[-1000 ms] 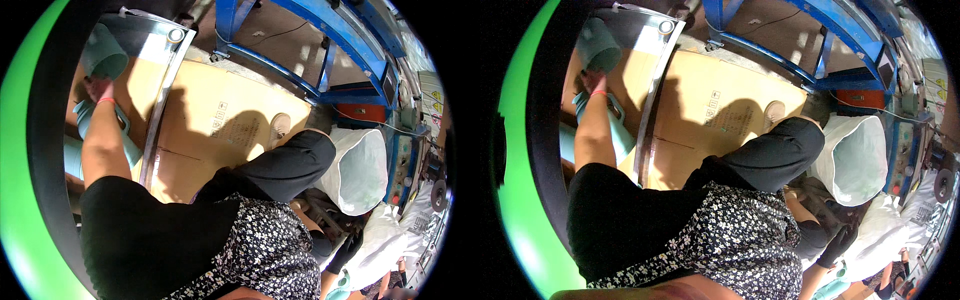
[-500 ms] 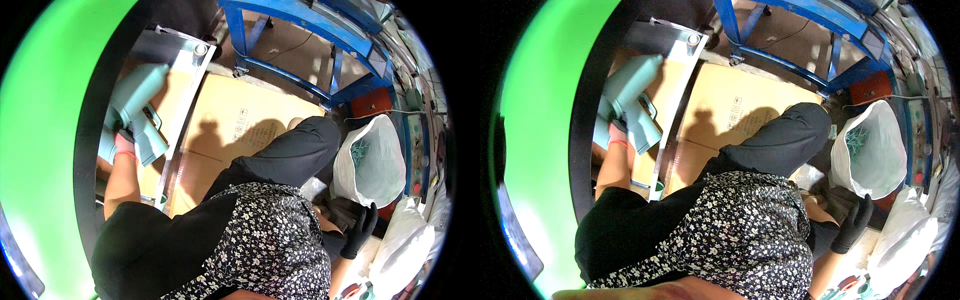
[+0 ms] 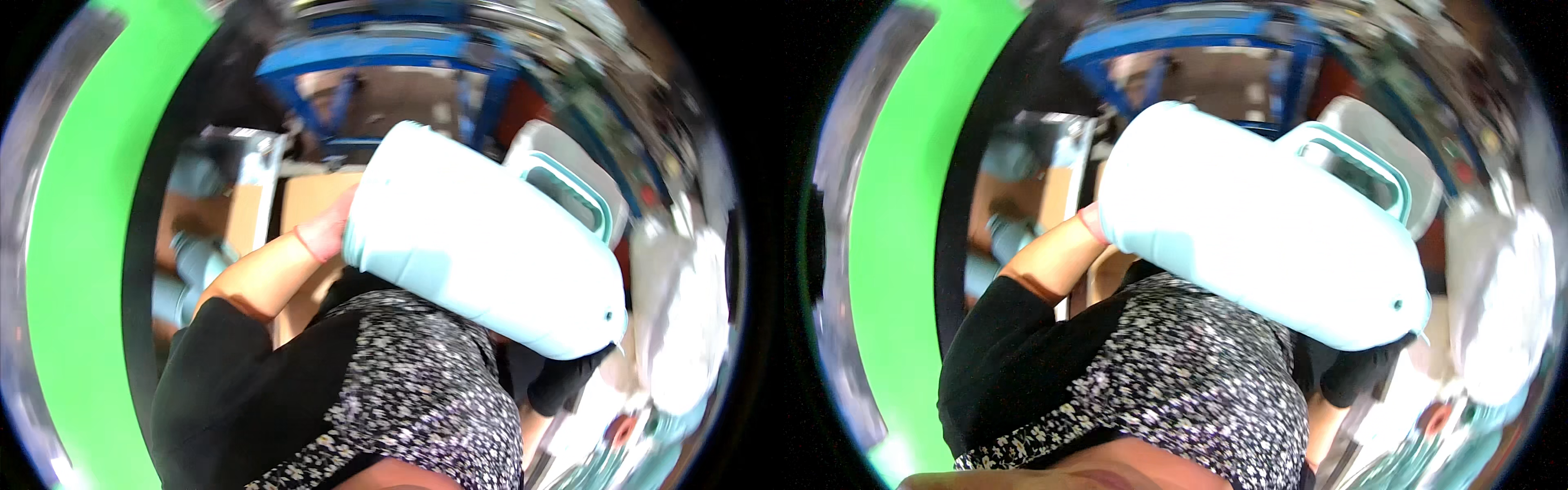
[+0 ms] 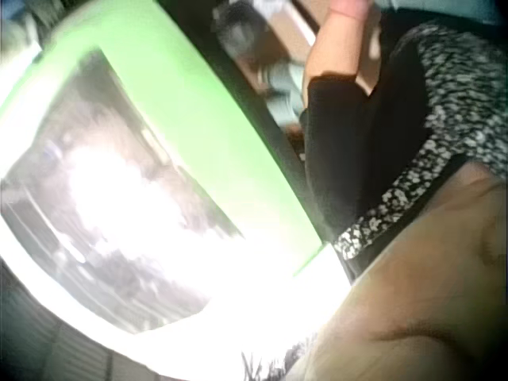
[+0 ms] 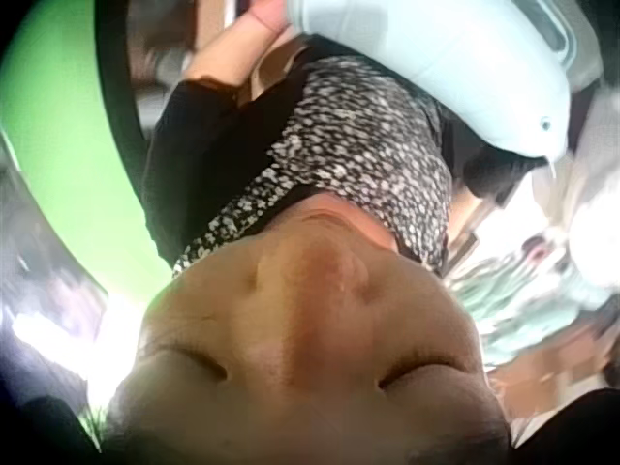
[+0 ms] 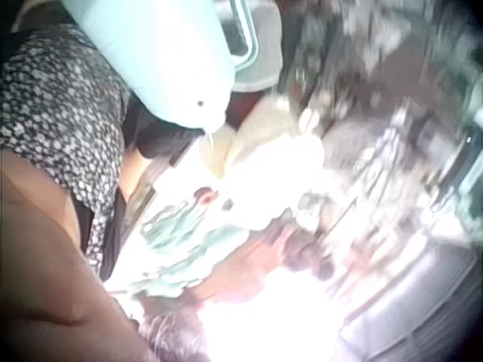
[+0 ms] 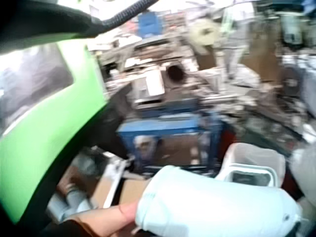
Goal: The person assembles light blue plastic pitchers by attaching handles and applying labels. They pick up a pitcher body, attach a handle, and then apply a label to the side before placing the finished unit on a nearby surface. The process is repeated for multiple units in a continuous assembly line workflow.
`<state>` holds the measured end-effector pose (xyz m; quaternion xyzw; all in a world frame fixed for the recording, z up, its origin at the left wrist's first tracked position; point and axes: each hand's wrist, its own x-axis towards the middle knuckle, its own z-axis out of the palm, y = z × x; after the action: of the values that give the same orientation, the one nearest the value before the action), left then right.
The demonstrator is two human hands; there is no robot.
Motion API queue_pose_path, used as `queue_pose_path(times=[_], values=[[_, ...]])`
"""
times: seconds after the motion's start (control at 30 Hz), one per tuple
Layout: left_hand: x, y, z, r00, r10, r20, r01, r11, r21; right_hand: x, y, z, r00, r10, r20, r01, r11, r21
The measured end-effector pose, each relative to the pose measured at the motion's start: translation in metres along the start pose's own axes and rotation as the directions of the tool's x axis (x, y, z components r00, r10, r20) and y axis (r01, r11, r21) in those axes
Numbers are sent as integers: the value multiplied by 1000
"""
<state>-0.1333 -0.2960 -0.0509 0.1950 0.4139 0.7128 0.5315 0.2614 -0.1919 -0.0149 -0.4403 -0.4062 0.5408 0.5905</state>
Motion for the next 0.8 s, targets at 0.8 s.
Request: queue_pose_path(times=[0.8], values=[[63, -139, 26, 860, -357, 365, 140, 853, 502, -51, -61, -78, 966, -236, 102, 255, 828, -500]])
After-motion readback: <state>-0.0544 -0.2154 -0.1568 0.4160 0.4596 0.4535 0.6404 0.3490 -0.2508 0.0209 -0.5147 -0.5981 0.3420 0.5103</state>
